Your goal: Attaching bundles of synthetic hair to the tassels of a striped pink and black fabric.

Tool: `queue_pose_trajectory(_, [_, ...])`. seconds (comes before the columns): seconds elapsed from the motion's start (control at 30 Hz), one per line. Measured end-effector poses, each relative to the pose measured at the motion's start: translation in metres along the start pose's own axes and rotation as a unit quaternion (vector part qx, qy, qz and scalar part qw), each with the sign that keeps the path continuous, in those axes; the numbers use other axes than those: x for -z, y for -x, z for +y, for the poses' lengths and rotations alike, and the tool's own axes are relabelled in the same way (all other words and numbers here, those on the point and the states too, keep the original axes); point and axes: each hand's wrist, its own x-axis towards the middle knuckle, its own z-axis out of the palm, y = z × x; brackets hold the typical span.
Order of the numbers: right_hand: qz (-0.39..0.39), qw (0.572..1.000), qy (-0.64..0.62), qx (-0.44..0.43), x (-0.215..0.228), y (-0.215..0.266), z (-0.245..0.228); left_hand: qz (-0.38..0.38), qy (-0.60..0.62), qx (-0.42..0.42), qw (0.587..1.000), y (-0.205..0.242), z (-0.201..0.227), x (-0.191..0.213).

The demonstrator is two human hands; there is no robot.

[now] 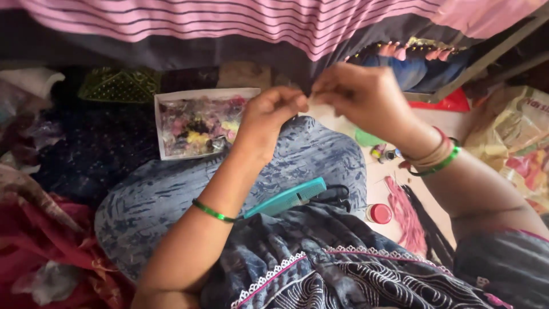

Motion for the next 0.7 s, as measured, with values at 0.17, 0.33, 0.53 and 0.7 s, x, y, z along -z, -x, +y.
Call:
queue_pose_trajectory(0.17, [-0.029, 0.941, 0.168, 0.291, 0.01, 0.008, 0.026, 0.032, -0.071, -0.049, 0.996, 0.004, 0.012, 0.001])
queue_pose_trajectory(0.33, [0.004, 0.904, 0.269, 0.333, 0.012, -0.026, -0.022, 0.079, -0.403, -0.187, 0.892, 0.011, 0.038, -0.012])
queue_pose_trajectory(0.53, [-0.046, 0.861, 0.435, 0.26, -0.009, -0.068, -0.025, 0.139, -0.62, -0.364, 0.681, 0.021, 0.052, -0.028])
queue_pose_trajectory(0.7, [0.107, 0.911, 0.249, 0.31, 0.003, -0.036, -0.019, 0.143, -0.638, -0.357, 0.666, 0.008, 0.031, -0.021])
